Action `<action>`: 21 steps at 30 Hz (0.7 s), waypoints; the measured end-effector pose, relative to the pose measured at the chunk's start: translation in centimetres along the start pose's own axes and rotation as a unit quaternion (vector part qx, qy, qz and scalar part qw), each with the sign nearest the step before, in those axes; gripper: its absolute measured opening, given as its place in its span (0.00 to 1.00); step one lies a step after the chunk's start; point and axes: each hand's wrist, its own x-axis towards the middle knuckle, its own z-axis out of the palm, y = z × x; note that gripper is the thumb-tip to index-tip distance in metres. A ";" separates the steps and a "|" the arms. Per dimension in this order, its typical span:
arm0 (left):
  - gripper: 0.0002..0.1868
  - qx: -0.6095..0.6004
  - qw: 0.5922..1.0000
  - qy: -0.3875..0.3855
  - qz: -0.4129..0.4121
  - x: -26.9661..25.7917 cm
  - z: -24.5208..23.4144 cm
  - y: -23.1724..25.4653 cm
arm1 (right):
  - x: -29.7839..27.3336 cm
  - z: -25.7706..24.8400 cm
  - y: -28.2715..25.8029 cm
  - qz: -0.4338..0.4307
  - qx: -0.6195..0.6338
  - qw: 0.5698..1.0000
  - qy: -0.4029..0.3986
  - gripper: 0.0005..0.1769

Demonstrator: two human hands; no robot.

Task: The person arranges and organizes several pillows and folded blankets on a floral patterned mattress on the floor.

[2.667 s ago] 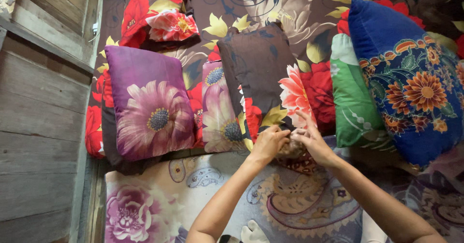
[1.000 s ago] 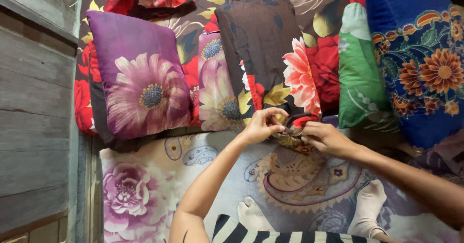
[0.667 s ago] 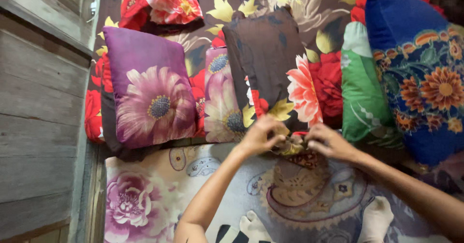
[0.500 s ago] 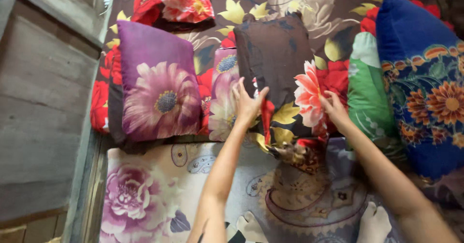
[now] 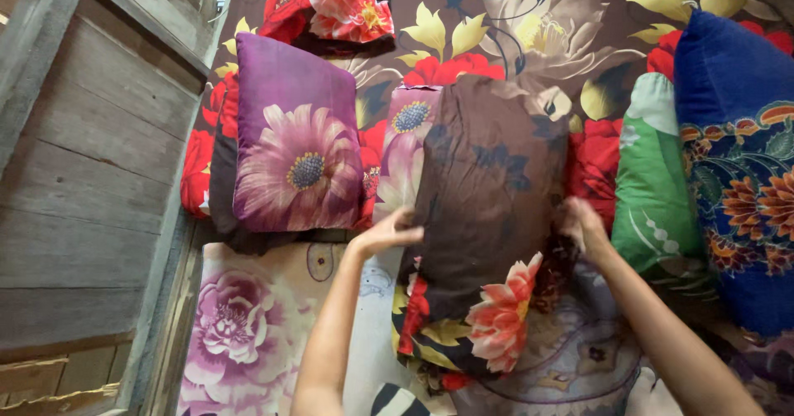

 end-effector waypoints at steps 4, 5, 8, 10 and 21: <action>0.55 0.084 0.941 0.323 0.049 7.3 0.1 6.5 | 7.0 3.2 -4.9 -0.028 0.168 0.985 -0.018 0.38; 0.52 0.053 0.925 0.358 0.113 8.7 0.5 8.7 | 8.0 3.9 -6.2 -0.030 0.169 0.985 -0.018 0.38; 0.49 0.041 0.918 0.390 0.051 11.4 0.7 14.5 | 9.3 5.2 -9.1 0.046 0.236 0.970 -0.025 0.42; 0.49 0.054 0.918 0.386 -0.077 11.2 -0.4 15.6 | 8.2 5.1 -11.3 0.054 0.282 0.948 -0.135 0.43; 0.32 -0.134 0.914 0.199 0.327 14.6 -5.3 16.1 | -0.5 13.5 -25.2 -0.099 0.111 0.961 -0.232 0.36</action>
